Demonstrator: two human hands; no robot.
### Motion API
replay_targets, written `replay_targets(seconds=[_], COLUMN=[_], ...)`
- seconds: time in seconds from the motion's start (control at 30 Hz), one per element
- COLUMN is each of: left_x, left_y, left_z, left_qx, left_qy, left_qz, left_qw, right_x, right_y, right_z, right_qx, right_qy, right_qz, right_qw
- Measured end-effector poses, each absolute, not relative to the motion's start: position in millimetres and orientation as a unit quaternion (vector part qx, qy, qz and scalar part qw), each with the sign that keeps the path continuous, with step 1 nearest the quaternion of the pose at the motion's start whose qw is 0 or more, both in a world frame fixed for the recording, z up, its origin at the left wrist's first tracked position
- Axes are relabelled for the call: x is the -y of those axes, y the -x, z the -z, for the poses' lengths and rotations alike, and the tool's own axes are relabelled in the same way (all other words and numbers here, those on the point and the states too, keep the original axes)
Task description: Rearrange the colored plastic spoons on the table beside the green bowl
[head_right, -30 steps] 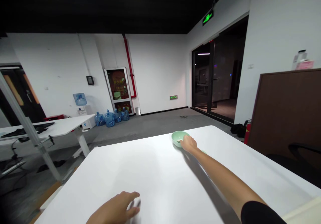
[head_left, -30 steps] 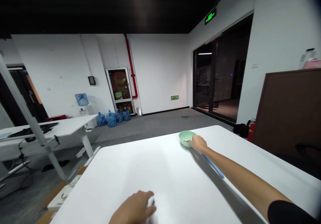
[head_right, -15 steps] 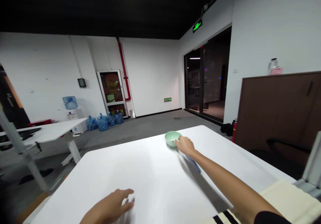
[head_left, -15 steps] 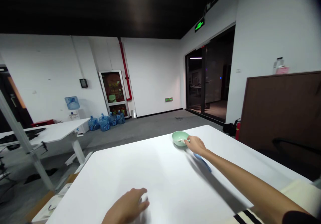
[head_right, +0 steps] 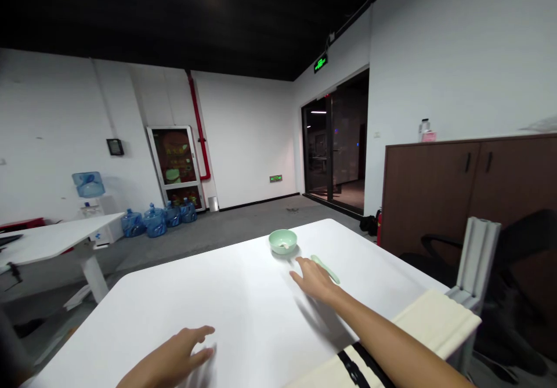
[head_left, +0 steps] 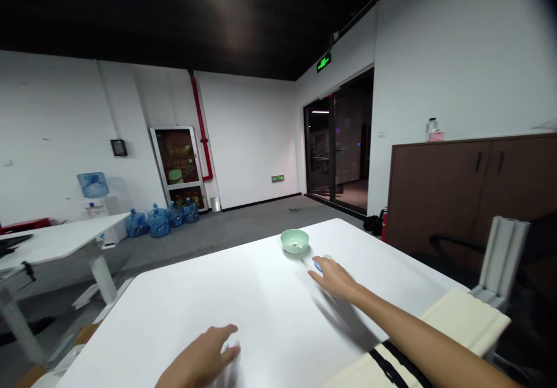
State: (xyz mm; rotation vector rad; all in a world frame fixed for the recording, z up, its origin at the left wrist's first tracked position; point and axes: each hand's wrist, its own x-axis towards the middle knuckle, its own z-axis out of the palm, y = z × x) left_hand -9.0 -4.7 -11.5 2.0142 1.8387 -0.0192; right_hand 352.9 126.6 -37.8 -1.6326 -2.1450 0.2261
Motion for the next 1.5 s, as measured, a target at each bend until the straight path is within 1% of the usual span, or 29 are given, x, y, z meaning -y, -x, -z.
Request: replay_targets(seconds=[0.17,0.33,1.07,1.5], left_x=[6.1,5.6,5.9,5.5], left_y=[4.5,2.4,-0.2,-3.6], left_z=[9.6,10.9,10.1,10.4], left_qx=[-0.658,-0.655,-0.652,-0.651], left_qy=[-0.724,-0.728,-0.729,-0.731], left_qz=[0.011,0.009,0.023,0.028], left_qw=[0.205,0.203,0.204,0.203], right_x=[-127.5,-129.2,-134.2,-137.0], right_y=[-356.7,-359.9,-361.0,-369.1], right_z=[40.4,39.3,40.2,39.4], right_qx=[0.782,0.774,0.751,0.743], right_qy=[0.583,0.589,0.611,0.620], right_qz=[-0.065,-0.054,-0.082,-0.078], right_qw=[0.208,0.227,0.235,0.240])
